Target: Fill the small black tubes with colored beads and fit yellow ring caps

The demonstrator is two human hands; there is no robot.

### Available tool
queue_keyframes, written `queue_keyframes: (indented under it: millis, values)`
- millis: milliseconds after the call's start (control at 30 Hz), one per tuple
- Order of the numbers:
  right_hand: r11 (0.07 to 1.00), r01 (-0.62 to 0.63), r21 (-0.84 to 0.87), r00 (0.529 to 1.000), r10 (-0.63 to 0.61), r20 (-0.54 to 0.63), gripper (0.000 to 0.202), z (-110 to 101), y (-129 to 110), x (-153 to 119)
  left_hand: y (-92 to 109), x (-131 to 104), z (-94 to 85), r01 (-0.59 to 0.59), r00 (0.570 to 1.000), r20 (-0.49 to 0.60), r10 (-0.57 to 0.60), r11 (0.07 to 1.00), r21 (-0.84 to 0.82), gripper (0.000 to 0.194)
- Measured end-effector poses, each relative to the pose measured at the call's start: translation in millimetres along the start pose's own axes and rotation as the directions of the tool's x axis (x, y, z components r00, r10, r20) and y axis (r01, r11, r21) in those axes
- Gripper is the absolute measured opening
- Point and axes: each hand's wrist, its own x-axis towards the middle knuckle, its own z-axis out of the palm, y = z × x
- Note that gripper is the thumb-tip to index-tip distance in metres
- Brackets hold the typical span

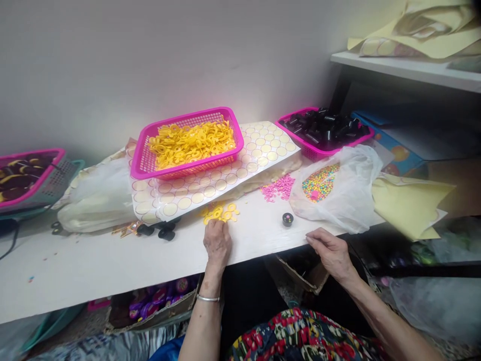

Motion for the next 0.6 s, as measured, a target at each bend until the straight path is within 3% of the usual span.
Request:
queue_keyframes:
  millis: [67, 133, 200, 300, 400, 500, 600]
  values:
    - [1.0, 0.015, 0.017, 1.0, -0.015, 0.015, 0.015, 2, -4, -2, 3, -1, -1.9, 0.058, 0.997, -0.038, -0.073, 0.952, -0.299, 0.016]
    - [0.998, 0.013, 0.055, 0.999, -0.014, 0.03, 0.015, 8, -13, -3, 13, -5, -5.5, 0.121, 0.984, -0.04, -0.171, 0.822, -0.557, 0.015]
    - [0.992, -0.038, 0.123, 0.997, 0.03, 0.069, 0.016, 18, -29, -3, 32, -14, -9.5, 0.089, 0.985, -0.05, -0.165, 0.738, -0.668, 0.014]
    - [0.931, -0.229, 0.284, 0.965, 0.178, 0.195, 0.022, 37, -58, -1, 67, -36, -12.6, -0.147, 0.989, -0.121, 0.09, 0.763, -0.63, 0.008]
    - [0.75, -0.4, 0.526, 0.899, 0.208, 0.387, 0.031, 51, -82, 3, 96, -60, -8.8, -0.375, 0.925, -0.175, 0.337, 0.739, -0.56, 0.015]
    - [0.615, -0.431, 0.66, 0.893, 0.186, 0.41, 0.024, 53, -89, 5, 112, -73, -1.6, -0.464, 0.883, -0.225, 0.411, 0.702, -0.541, 0.029]
    - [0.586, -0.434, 0.684, 0.897, 0.214, 0.386, 0.021, 46, -83, 8, 118, -73, 1.0, -0.453, 0.88, -0.191, 0.436, 0.642, -0.619, 0.028]
